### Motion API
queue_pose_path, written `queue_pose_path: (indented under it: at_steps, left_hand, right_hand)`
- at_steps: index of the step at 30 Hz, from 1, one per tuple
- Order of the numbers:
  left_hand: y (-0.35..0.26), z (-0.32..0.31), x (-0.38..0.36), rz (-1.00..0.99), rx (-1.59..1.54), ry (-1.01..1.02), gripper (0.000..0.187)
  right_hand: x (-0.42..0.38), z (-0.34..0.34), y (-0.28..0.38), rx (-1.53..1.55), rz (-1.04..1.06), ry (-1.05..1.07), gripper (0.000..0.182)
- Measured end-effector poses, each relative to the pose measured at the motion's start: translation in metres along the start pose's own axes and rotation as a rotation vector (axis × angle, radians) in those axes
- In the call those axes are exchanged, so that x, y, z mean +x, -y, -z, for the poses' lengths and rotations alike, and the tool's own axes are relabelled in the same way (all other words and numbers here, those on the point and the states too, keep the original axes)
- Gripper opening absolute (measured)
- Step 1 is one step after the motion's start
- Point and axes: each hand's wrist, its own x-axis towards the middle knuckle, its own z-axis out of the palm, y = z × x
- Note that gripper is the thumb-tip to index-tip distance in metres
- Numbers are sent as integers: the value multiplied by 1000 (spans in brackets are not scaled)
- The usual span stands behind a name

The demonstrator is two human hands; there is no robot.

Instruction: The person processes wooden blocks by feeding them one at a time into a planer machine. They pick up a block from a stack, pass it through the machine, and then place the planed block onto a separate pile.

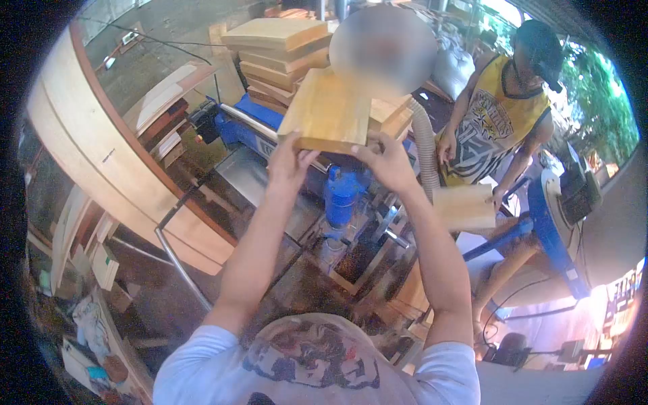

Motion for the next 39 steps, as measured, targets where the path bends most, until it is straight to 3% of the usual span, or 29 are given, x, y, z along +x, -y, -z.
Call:
queue_pose_path:
  at_steps: [3, 5, 7, 9, 10, 11, 12, 13, 14, 16, 19, 24, 26, 28, 31, 33, 35, 37, 39]
  left_hand:
    - [-38, 24, -63, -90, 131, -18, 44]
    - [-56, 62, -104, -204, 295, -99, 50]
    - [-80, 87, -159, -493, 714, -74, 46]
    - [-110, 98, -214, -811, 1142, 214, 48]
    - [-122, 103, -225, -975, 1261, 374, 47]
    - [-132, 111, -236, -1137, 1374, 526, 46]
    - [-141, 125, -245, -1173, 1467, 545, 42]
    - [-147, 132, -252, -1159, 1471, 548, 39]
    - [-157, 138, -257, -1144, 1486, 560, 35]
    - [-183, 147, -269, -1071, 1622, 636, 30]
    - [-187, 171, -274, -1067, 1661, 598, 39]
    - [-160, 212, -276, -907, 1450, -187, 72]
    - [-155, 224, -272, -704, 936, -252, 75]
    - [-119, 257, -269, -306, -24, -187, 71]
    - [-97, 264, -234, -144, 63, -468, 61]
    - [-82, 283, -212, -179, 141, -642, 54]
    - [-84, 283, -191, -178, 267, -720, 52]
    - [-76, 297, -165, -178, 341, -738, 51]
    - [-62, 319, -136, -183, 349, -730, 50]
  right_hand:
    - [-43, -28, 11, 348, -197, -1, 69]
    - [-66, -52, 6, 442, -287, 120, 87]
    - [-77, -89, 11, 712, -267, 209, 89]
    - [-83, -131, 1, 1127, -301, 345, 83]
    - [-93, -152, 20, 1127, -316, 280, 89]
    - [-101, -162, 39, 1246, -359, 140, 81]
    - [-97, -185, 24, 1540, -201, 180, 76]
    - [-94, -208, 10, 1837, -53, 271, 71]
    - [-93, -224, 12, 1915, -17, 308, 70]
    - [-89, -247, 22, 1828, -101, 252, 68]
    - [-86, -271, 36, 1595, -261, 110, 66]
    - [-87, -307, 39, 1392, -444, -93, 62]
    - [-91, -321, 19, 1452, -548, -33, 61]
    - [-99, -335, -13, 1575, -634, 105, 59]
    - [-107, -362, -54, 1830, -590, 286, 54]
    - [-103, -386, -104, 793, -60, 292, 56]
    - [-103, -401, -162, 434, 83, 312, 57]
    - [-111, -399, -220, 750, -133, 425, 56]
    - [-122, -375, -239, 826, -173, 468, 55]
